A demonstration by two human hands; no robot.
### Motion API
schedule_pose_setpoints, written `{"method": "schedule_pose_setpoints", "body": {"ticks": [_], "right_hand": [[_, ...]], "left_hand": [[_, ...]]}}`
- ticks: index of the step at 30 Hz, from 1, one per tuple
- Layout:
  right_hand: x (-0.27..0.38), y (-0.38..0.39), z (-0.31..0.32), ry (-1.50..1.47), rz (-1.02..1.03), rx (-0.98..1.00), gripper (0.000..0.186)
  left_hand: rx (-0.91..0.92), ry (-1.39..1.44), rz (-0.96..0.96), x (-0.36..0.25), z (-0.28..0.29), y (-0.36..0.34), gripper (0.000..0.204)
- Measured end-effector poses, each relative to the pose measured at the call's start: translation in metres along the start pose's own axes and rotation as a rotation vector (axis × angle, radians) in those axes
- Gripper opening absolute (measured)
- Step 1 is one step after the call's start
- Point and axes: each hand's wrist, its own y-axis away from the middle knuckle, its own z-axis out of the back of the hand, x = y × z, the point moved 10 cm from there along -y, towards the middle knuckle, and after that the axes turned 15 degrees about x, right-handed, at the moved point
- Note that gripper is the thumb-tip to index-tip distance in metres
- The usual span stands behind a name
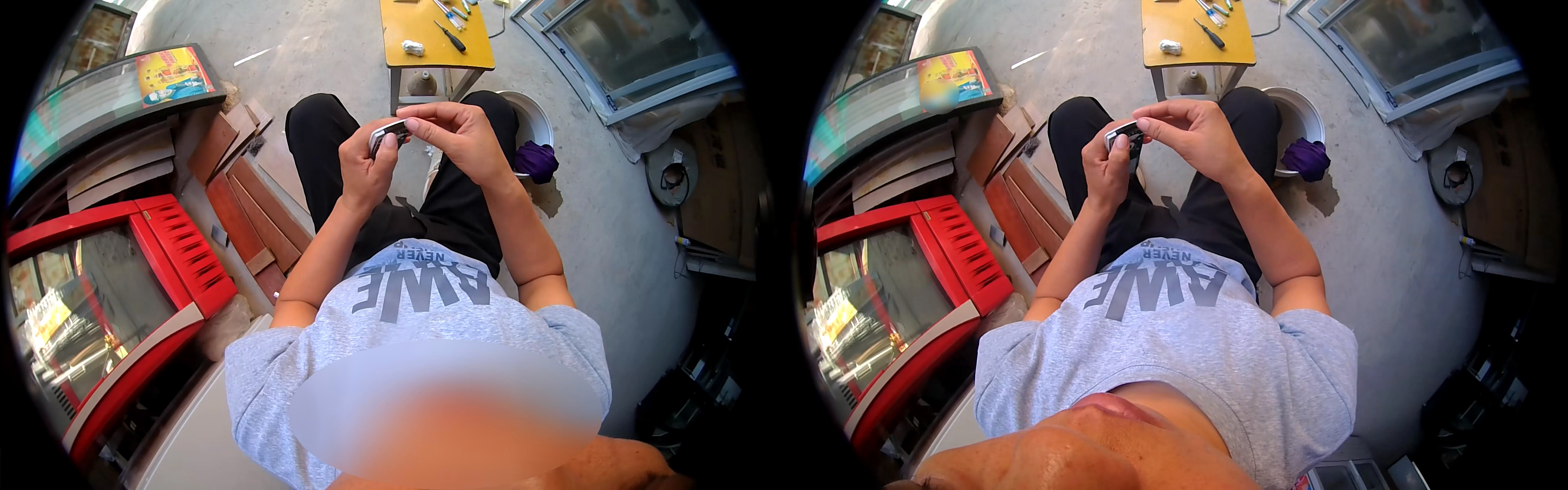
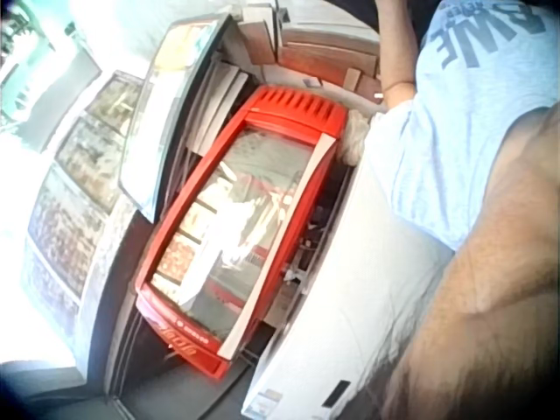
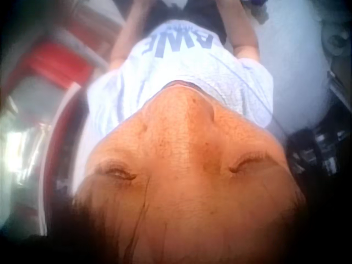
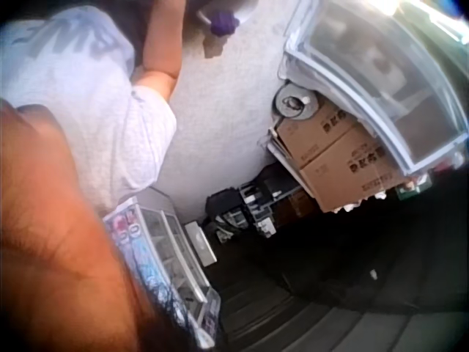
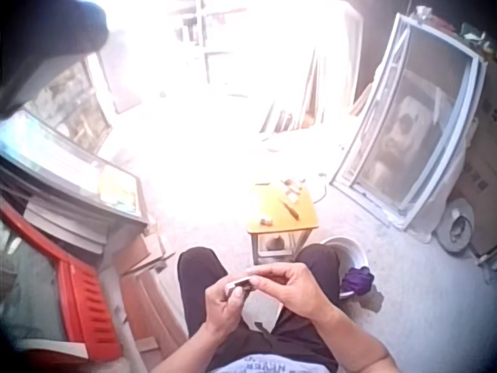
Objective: The person disassembles a remote control by removing its internal components by hand and then reassembles the two halves of the plastic casing together.
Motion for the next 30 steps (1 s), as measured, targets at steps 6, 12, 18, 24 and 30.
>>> {"method": "schedule_pose_setpoints", "body": {"ticks": [6,12,18,24,30], "right_hand": [[-0.001,0.002,0.0,-0.019,-0.06,0.002,0.024],[-0.003,0.002,-0.002,-0.006,-0.102,-0.009,0.024],[-0.007,0.003,-0.007,0.15,-0.165,-0.031,0.026],[-0.002,-0.002,-0.005,0.029,-0.067,-0.009,0.024],[-0.004,0.002,-0.009,-0.008,-0.055,-0.042,0.024]], "left_hand": [[0.021,-0.146,-0.014,-0.01,0.001,0.001,0.021],[0.003,-0.349,-0.073,-0.019,-0.001,0.003,0.021],[-0.007,-0.434,-0.068,-0.027,-0.004,0.003,0.018],[-0.039,-0.307,-0.095,-0.015,0.002,0.011,0.019],[-0.053,-0.333,-0.094,-0.019,0.004,0.012,0.019]]}}
